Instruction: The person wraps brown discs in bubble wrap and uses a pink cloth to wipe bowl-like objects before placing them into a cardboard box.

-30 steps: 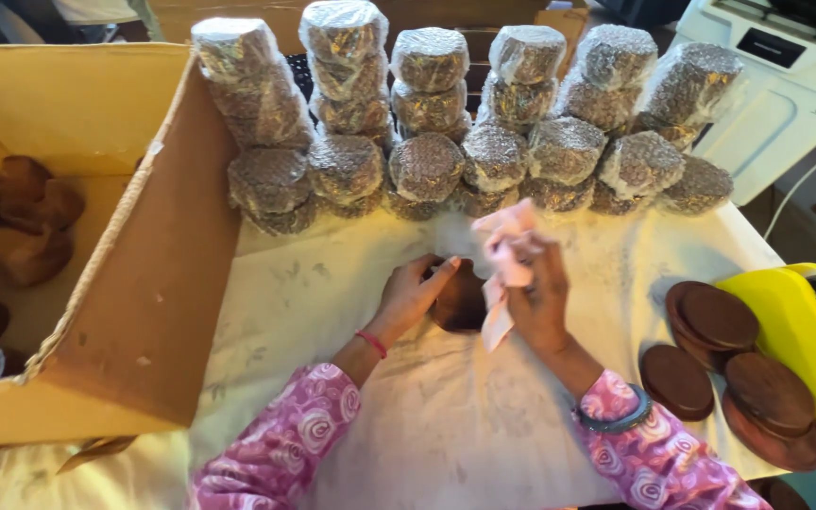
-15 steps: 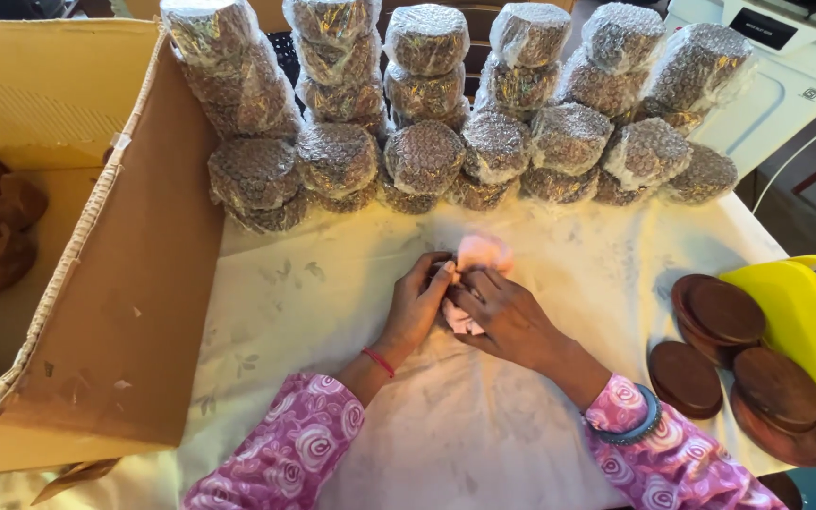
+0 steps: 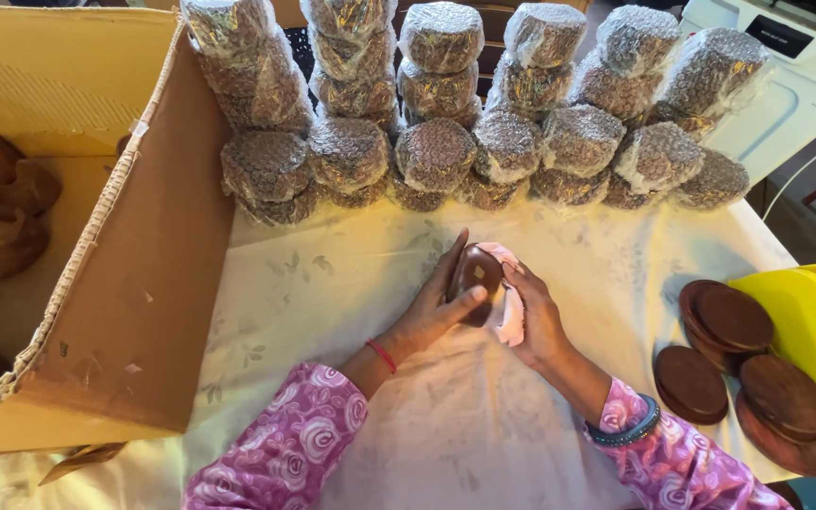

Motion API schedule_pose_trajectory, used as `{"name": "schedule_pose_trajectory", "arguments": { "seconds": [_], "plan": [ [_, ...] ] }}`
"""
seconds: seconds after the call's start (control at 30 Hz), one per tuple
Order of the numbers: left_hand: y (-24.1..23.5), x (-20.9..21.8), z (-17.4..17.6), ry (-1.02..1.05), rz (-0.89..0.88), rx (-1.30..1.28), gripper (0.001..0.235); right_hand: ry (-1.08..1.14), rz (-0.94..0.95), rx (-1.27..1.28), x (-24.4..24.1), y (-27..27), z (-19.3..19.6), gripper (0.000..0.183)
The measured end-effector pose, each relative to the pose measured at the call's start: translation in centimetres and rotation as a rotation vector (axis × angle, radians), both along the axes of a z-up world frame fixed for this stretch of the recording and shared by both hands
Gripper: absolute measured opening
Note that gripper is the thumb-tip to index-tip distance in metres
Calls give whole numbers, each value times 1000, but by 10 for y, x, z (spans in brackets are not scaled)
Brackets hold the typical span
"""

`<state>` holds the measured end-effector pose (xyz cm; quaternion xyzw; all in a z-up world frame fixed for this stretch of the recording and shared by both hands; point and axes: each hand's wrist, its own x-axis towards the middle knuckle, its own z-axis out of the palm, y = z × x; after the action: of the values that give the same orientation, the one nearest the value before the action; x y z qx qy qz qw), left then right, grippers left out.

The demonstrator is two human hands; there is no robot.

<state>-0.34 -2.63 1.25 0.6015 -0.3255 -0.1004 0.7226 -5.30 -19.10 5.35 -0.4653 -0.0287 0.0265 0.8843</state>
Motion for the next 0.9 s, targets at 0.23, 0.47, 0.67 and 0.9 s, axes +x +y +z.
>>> {"name": "schedule_pose_trajectory", "arguments": {
  "seconds": [0.23,0.47,0.67,0.9],
  "plan": [
    [2,24,-37,582,-173,-206,79,-873,-183,-1163,-14,5,-1,42],
    [1,6,2,530,-274,-200,87,-241,-99,-498,-4,-6,-22,43],
    [5,18,-25,496,-228,-137,86,-708,-138,-957,-12,1,-1,32],
    [0,12,-7,581,-286,-197,80,-221,-75,-412,4,-11,-31,37]
  ]
}}
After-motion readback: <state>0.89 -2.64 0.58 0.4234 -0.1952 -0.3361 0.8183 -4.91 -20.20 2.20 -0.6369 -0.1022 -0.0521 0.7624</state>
